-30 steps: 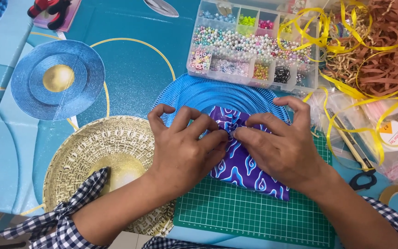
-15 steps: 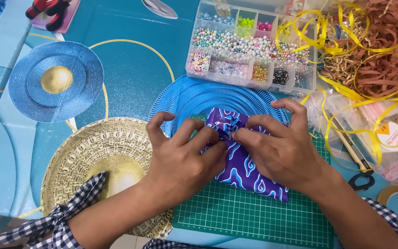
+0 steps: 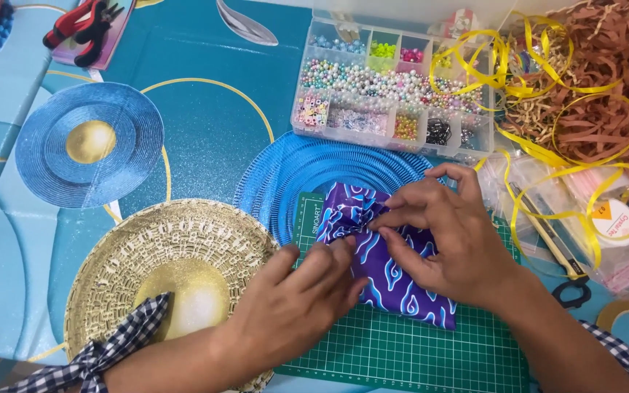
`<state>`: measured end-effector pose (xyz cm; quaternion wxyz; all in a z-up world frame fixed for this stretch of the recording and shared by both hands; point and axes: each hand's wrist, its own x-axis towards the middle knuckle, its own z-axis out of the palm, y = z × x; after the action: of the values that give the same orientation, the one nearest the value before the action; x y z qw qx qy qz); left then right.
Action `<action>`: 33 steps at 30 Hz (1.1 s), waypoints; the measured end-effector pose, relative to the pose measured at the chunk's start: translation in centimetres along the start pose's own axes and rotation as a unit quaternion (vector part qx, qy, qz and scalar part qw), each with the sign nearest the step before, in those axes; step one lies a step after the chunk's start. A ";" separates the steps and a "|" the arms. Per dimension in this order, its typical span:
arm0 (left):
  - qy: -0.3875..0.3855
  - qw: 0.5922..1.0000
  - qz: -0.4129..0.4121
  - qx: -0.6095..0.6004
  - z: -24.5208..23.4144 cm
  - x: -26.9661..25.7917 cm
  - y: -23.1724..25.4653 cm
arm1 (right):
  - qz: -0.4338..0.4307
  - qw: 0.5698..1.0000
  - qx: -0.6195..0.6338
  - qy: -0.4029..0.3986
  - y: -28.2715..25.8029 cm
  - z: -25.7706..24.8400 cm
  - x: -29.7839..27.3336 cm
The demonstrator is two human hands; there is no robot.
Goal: Wrapping a small item in decorative fabric and finishing it by tying a yellow ribbon bow.
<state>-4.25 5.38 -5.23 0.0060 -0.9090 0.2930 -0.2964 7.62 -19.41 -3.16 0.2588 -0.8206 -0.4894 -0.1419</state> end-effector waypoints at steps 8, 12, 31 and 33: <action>0.008 1.000 0.008 0.015 -0.6 0.2 0.2 | 0.032 0.999 0.033 0.021 0.9 0.4 -0.2; -0.019 1.000 -0.016 0.009 -0.4 0.2 0.3 | 0.051 0.997 0.055 0.019 1.2 0.5 -0.4; -0.051 0.997 -0.054 -0.024 -0.4 -0.1 0.6 | 0.236 0.948 0.198 -0.086 -1.7 -0.2 -0.2; -0.037 0.995 -0.068 -0.056 -0.5 0.0 0.8 | 0.254 0.949 0.171 -0.072 -1.9 0.2 -0.3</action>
<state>-4.89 4.79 -4.97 -0.0538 -0.9362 0.2463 -0.2450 5.78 -18.84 -2.91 0.3872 -0.8691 -0.2987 0.0736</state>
